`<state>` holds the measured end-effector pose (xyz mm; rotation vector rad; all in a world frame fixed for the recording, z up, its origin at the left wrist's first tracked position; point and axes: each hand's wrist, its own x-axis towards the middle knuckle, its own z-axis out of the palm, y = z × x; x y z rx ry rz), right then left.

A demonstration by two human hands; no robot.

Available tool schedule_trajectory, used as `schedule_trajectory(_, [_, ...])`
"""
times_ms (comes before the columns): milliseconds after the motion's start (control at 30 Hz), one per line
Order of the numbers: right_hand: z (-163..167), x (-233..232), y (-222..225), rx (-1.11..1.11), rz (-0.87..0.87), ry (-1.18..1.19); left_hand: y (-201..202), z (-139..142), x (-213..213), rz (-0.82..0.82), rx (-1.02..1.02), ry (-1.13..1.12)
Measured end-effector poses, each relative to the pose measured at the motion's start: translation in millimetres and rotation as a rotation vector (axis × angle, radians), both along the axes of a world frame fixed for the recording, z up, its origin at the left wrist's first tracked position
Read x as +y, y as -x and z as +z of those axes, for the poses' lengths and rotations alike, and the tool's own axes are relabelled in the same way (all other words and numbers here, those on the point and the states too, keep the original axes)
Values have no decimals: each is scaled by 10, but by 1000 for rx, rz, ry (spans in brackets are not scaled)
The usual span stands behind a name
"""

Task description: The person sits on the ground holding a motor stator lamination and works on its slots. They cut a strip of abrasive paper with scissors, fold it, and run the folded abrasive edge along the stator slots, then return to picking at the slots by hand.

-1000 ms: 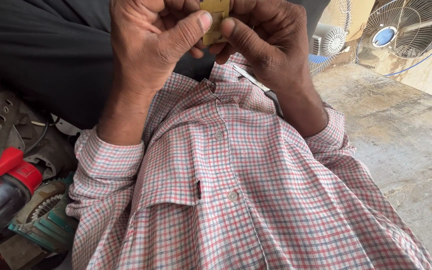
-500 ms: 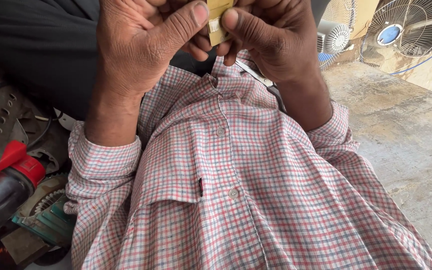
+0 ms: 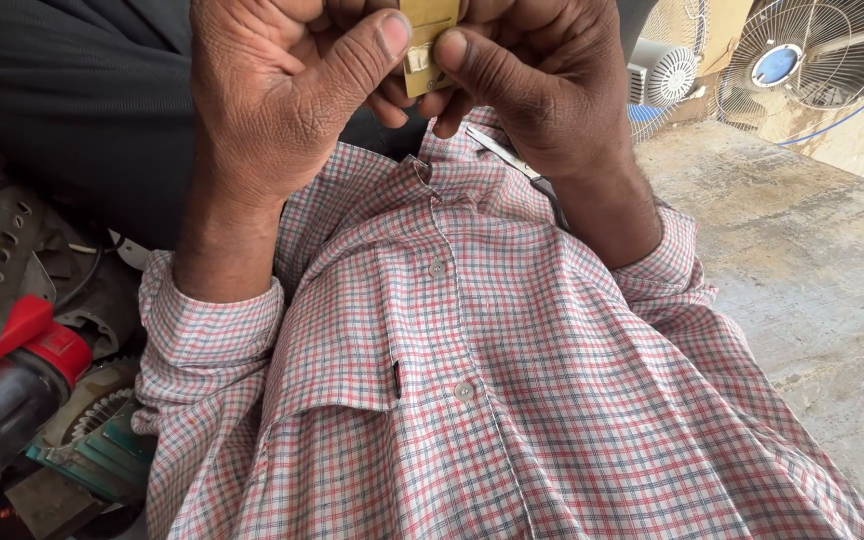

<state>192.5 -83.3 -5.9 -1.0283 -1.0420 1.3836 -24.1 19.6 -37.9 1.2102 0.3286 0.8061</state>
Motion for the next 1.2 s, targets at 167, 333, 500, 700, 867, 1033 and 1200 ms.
schedule_trajectory(167, [-9,12,6,-19,13,-24,-10,-7,14,-1,-7,-47])
schedule_trajectory(333, [-5,-8,23,-6,-1,-3,0,-1,22,-1,10,-60])
schedule_trajectory(500, [-12,-8,20,-20,-9,-19,-6,24,38,-16,31,-94])
schedule_trajectory(700, [-57,-36,-14,101,-1,39,3,68,27,33,93,-116])
schedule_trajectory(867, [-131,-79,-95,180,-32,43,-3,68,32,62,69,-112])
schedule_trajectory(1033, [-156,-154,-68,68,-74,23,-26,69,31,41,86,-132])
schedule_trajectory(1200, [-140,-118,-26,60,-38,-27,-91,65,14,49,84,-134])
